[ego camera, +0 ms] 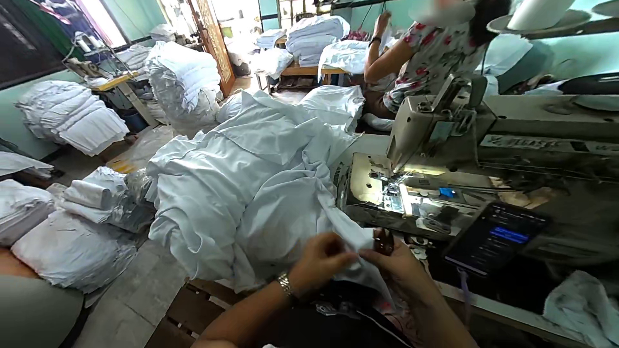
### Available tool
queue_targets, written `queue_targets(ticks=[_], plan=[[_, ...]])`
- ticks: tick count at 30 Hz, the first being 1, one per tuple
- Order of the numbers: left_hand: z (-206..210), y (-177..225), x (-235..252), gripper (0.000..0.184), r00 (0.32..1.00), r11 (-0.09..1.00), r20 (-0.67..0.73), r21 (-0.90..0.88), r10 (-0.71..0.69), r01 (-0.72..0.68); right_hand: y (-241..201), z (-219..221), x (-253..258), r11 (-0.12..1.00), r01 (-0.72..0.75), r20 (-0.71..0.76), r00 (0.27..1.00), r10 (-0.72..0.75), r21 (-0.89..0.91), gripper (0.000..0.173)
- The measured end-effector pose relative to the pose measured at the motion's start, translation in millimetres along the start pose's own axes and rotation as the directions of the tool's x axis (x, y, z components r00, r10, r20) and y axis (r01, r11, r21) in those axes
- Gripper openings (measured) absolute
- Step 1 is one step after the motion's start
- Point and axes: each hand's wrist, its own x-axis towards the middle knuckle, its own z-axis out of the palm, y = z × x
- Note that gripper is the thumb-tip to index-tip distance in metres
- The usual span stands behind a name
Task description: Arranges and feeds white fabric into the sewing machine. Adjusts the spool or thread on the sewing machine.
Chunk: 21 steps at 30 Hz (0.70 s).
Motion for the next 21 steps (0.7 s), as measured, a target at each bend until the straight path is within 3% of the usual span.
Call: queue_targets(ticks=[4, 7, 9, 11, 13, 15, 16, 18, 20, 21], plan=[[5, 22, -15, 0.01, 0.968, 0.921, 0.095, -0.296, -0.234, 0.252, -6, 28, 8, 0.999, 0.016, 0.123, 0.992, -0.01, -0.051, 0.041], [-22, 29, -16, 0.026, 0.981, 0.896, 0.012, -0.407, -0.192, 0.18, -18, 19, -1, 0.994, 0.093, 0.118, 0.989, -0.087, -0.048, 0.04], [-29, 22, -12, 0.04, 0.99, 0.954, -0.025, -0.27, -0.139, 0.127, -20, 18, -9, 0.959, 0.194, 0.123, 0.977, -0.171, -0.207, 0.04], [-24, 15, -8, 0.035, 0.995, 0.994, -0.086, 0.097, -0.041, 0.049, -18, 28, -17, 0.876, 0.296, 0.185, 0.952, -0.242, -0.381, 0.037], [-28, 21, -5, 0.025, 0.97, 0.868, -0.164, 0.49, 0.18, -0.078, -17, 32, -20, 0.69, 0.383, 0.176, 0.919, -0.354, -0.614, 0.033], [-52, 32, -9, 0.025, 0.912, 0.759, -0.237, 0.641, 0.334, -0.111, -17, 18, -19, 0.471, 0.364, 0.103, 0.865, -0.492, -0.804, 0.031], [-64, 34, -12, 0.023, 0.891, 0.734, -0.254, 0.669, 0.377, -0.119, -15, 9, -18, 0.426, 0.329, 0.06, 0.844, -0.533, -0.843, 0.03], [-72, 30, -23, 0.023, 0.882, 0.691, -0.224, 0.708, 0.416, -0.146, -10, 1, -19, 0.465, 0.295, -0.015, 0.832, -0.554, -0.835, 0.026], [-67, 21, -35, 0.029, 0.904, 0.659, -0.173, 0.738, 0.391, -0.144, -10, 2, -21, 0.676, 0.302, -0.093, 0.871, -0.483, -0.672, 0.021], [-65, 15, -42, 0.038, 0.922, 0.642, -0.157, 0.758, 0.354, -0.117, -14, 2, -23, 0.82, 0.278, -0.127, 0.913, -0.387, -0.501, 0.017]])
